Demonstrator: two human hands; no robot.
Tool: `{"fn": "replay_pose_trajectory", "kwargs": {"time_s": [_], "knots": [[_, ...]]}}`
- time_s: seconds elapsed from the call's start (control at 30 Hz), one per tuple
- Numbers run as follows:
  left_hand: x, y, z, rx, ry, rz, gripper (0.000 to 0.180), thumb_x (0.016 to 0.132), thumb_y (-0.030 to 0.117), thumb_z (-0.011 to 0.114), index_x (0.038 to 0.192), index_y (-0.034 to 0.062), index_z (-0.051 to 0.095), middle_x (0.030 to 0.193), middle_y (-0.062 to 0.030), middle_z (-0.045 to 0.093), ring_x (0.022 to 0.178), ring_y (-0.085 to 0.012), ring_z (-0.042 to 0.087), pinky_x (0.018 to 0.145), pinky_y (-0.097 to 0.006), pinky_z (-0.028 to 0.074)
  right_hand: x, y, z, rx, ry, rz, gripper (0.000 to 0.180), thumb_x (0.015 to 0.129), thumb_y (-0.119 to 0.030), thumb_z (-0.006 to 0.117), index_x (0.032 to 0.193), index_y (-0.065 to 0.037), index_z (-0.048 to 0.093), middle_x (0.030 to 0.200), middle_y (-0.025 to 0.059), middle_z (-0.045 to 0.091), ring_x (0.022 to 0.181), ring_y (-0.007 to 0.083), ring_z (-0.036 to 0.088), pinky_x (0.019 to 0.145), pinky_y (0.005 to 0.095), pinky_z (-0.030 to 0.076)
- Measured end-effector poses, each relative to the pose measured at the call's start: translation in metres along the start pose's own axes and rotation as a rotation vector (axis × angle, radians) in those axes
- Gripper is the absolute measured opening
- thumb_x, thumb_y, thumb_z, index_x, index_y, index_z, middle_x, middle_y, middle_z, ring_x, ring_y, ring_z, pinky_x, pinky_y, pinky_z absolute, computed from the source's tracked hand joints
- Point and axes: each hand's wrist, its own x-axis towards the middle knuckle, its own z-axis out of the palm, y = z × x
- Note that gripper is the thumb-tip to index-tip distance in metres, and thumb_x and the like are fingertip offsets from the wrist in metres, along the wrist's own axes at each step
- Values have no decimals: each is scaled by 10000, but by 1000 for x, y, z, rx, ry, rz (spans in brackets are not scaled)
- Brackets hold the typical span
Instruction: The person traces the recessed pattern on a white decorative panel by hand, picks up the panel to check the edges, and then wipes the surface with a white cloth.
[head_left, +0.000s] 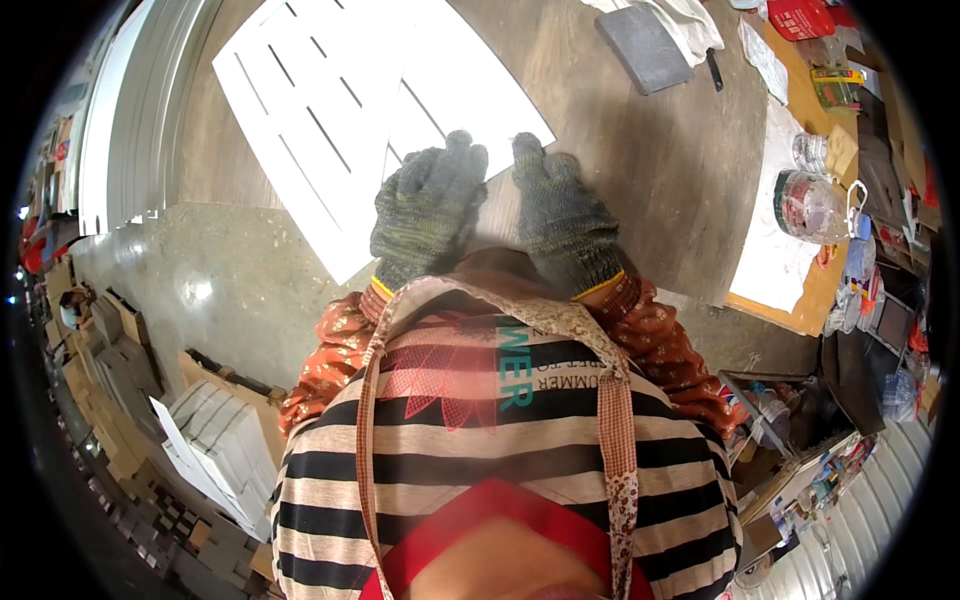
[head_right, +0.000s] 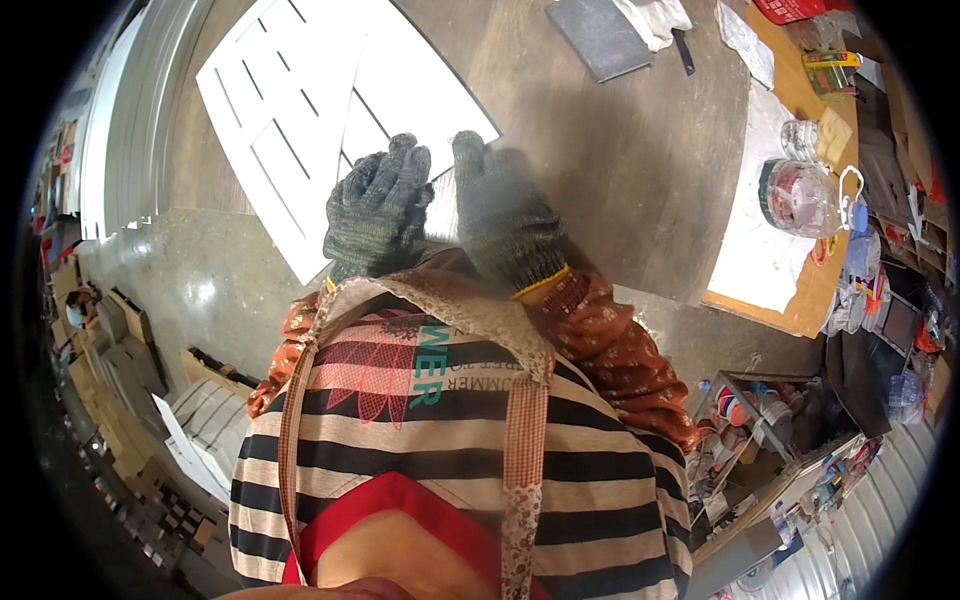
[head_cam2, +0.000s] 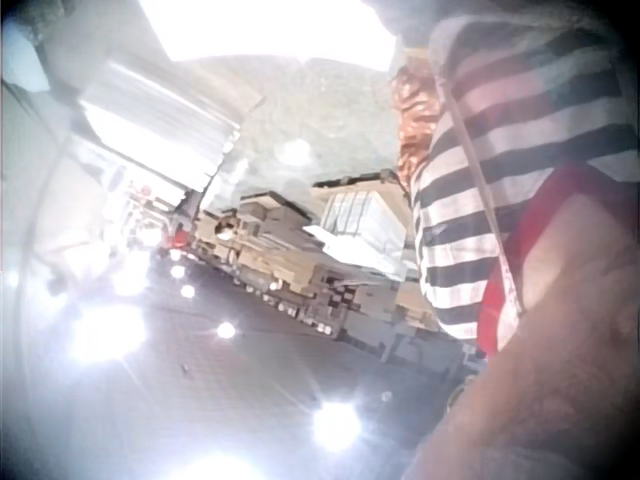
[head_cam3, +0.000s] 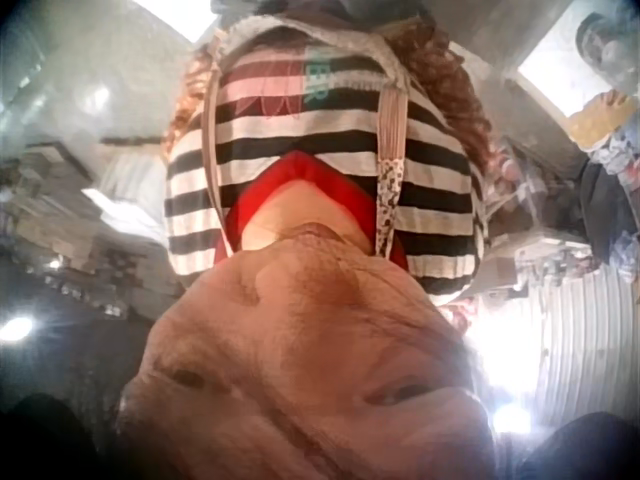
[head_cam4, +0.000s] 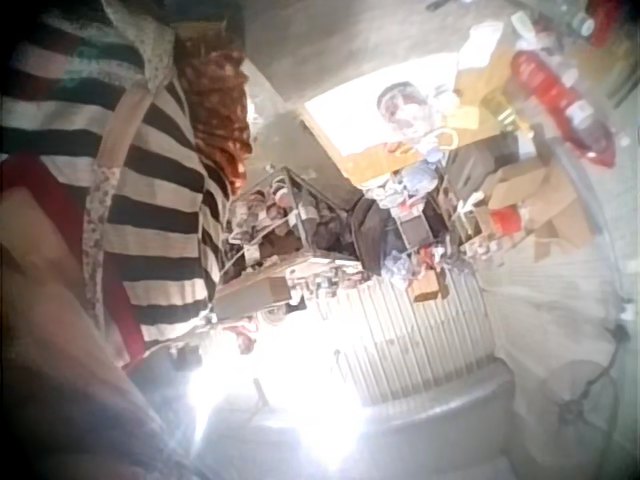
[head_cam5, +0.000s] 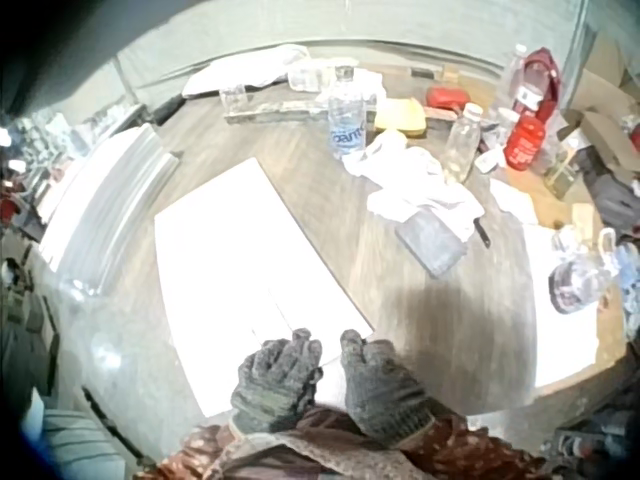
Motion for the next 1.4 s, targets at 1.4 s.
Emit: {"fn": "replay_pose_trajectory", "kwargs": {"time_s": [1.4], "knots": [[5, 2, -11, -44, -69, -49, 502, 802, 135, 662, 1289, 103, 549, 1209, -139, 630, 874, -318, 652, 666, -404, 562, -2, 4, 2, -254, 30, -229, 393, 856, -67, 516, 1230, 44, 473, 837, 216, 589, 725, 350, 598, 584, 436, 503]]}}
